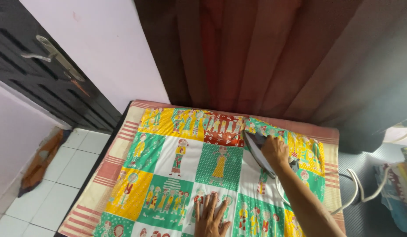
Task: The person prepares a patterned garment by smoothing it on a board and spraying it with water before pressing it with an electric iron.
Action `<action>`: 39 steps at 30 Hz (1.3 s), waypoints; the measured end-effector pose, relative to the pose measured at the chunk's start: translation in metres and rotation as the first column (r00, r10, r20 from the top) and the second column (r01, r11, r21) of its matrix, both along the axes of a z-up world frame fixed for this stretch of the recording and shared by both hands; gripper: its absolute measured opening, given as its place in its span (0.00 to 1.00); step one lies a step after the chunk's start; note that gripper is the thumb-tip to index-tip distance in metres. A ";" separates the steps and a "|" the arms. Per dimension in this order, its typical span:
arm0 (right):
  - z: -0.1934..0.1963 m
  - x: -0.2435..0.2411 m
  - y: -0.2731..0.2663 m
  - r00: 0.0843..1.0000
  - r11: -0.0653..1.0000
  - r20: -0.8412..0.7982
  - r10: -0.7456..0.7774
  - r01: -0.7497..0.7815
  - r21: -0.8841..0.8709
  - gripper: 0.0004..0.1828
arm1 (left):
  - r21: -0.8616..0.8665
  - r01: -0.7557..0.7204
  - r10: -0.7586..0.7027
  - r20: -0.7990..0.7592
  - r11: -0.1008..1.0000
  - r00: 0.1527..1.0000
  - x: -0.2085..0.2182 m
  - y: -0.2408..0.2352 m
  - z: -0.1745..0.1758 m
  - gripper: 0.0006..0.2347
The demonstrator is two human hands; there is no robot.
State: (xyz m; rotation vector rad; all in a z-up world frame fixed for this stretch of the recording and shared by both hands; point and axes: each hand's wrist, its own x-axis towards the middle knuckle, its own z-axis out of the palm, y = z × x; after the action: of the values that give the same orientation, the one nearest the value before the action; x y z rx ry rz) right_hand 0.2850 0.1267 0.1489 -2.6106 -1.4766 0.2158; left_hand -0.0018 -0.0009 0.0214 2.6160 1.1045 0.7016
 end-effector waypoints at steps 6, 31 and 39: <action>-0.011 -0.004 -0.003 0.996 1.000 0.089 0.012 -0.014 0.014 0.10 | -0.067 0.009 -0.008 0.014 0.998 1.000 0.000 -0.001 0.007 0.27; -0.029 0.043 -0.055 0.979 0.978 0.200 -0.037 0.076 -0.196 0.17 | -0.122 -0.024 0.017 -0.057 0.992 0.998 0.000 -0.006 0.025 0.26; 0.004 0.089 -0.072 0.921 0.922 0.045 -0.386 0.386 0.013 0.22 | -0.060 -0.033 0.031 -0.035 0.998 0.999 0.001 -0.006 0.026 0.25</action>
State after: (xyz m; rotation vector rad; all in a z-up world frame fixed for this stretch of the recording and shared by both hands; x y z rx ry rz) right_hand 0.3740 0.0548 0.1533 -2.8491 -0.9363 0.1082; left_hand -0.0006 -0.0064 0.0471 2.5748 1.1606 0.6219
